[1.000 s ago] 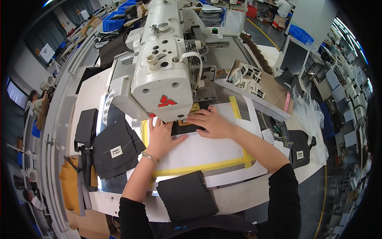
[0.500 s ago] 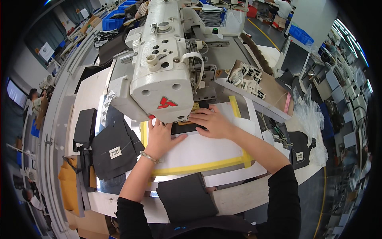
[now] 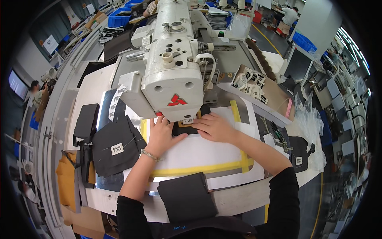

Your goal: The person operates an industrial sewing machine to attach white rectangular labels to black fabric pouches. They repeatedly pick up a pouch, place it under the needle, sew the label onto the front, cut the thread, and move the finished item to a stack.

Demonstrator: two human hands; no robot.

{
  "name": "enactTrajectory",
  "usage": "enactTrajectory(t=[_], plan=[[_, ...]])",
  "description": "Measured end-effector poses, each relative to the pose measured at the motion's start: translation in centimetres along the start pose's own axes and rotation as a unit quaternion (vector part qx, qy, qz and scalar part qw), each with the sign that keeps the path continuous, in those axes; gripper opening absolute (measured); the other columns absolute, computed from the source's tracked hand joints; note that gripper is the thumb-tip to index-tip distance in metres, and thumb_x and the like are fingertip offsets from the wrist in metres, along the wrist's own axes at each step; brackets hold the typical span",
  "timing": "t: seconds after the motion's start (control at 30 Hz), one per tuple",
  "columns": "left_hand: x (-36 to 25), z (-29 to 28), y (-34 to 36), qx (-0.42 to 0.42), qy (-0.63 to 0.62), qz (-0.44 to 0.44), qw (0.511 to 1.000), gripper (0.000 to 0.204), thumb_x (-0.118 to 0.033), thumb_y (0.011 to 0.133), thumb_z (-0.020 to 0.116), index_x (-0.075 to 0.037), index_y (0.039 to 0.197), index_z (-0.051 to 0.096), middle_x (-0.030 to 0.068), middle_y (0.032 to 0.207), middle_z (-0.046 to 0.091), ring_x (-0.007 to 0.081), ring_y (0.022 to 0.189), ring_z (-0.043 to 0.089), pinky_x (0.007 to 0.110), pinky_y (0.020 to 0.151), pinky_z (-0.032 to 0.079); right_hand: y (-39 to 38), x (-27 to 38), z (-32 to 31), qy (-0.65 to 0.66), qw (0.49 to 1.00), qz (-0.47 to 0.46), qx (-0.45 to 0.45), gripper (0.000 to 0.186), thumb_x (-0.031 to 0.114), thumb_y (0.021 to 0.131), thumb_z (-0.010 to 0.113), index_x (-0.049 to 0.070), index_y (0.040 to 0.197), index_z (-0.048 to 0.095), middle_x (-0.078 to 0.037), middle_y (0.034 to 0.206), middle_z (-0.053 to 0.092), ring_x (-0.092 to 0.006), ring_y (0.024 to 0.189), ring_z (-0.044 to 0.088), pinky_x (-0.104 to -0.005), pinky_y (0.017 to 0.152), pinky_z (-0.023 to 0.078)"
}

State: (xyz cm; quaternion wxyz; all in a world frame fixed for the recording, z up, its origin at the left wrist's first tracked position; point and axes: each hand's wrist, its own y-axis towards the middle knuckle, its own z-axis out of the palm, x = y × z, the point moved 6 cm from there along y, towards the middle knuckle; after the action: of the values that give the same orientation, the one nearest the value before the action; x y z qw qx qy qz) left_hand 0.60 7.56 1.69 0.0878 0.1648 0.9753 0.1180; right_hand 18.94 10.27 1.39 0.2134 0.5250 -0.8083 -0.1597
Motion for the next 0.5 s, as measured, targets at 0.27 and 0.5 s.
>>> enactTrajectory(t=[0.27, 0.5], plan=[[2.6, -0.9, -3.0, -0.029, -0.006, 0.033, 0.999, 0.060, -0.046, 0.080, 0.070, 0.000, 0.117, 0.064, 0.0104, 0.126, 0.057, 0.0236, 0.122, 0.051, 0.051, 0.113, 0.022, 0.7, 2.1, 1.7, 0.023, 0.998, -0.007, 0.064, 0.029, 0.020, 0.088, 0.061, 0.008, 0.113, 0.063, -0.003, 0.123, 0.063, -0.0206, 0.104, 0.056, -0.0365, 0.089, 0.044], [1.6, -1.6, -2.3, -0.034, -0.075, 0.141, 0.987, 0.032, -0.023, 0.083, 0.071, -0.009, 0.111, 0.068, 0.0038, 0.122, 0.064, 0.0183, 0.118, 0.056, 0.046, 0.111, 0.029, 0.6, 1.8, 1.6, 0.023, 0.997, -0.001, 0.074, 0.025, 0.021, 0.087, 0.061, 0.009, 0.110, 0.063, -0.002, 0.123, 0.062, -0.0208, 0.103, 0.055, -0.0365, 0.090, 0.043]])
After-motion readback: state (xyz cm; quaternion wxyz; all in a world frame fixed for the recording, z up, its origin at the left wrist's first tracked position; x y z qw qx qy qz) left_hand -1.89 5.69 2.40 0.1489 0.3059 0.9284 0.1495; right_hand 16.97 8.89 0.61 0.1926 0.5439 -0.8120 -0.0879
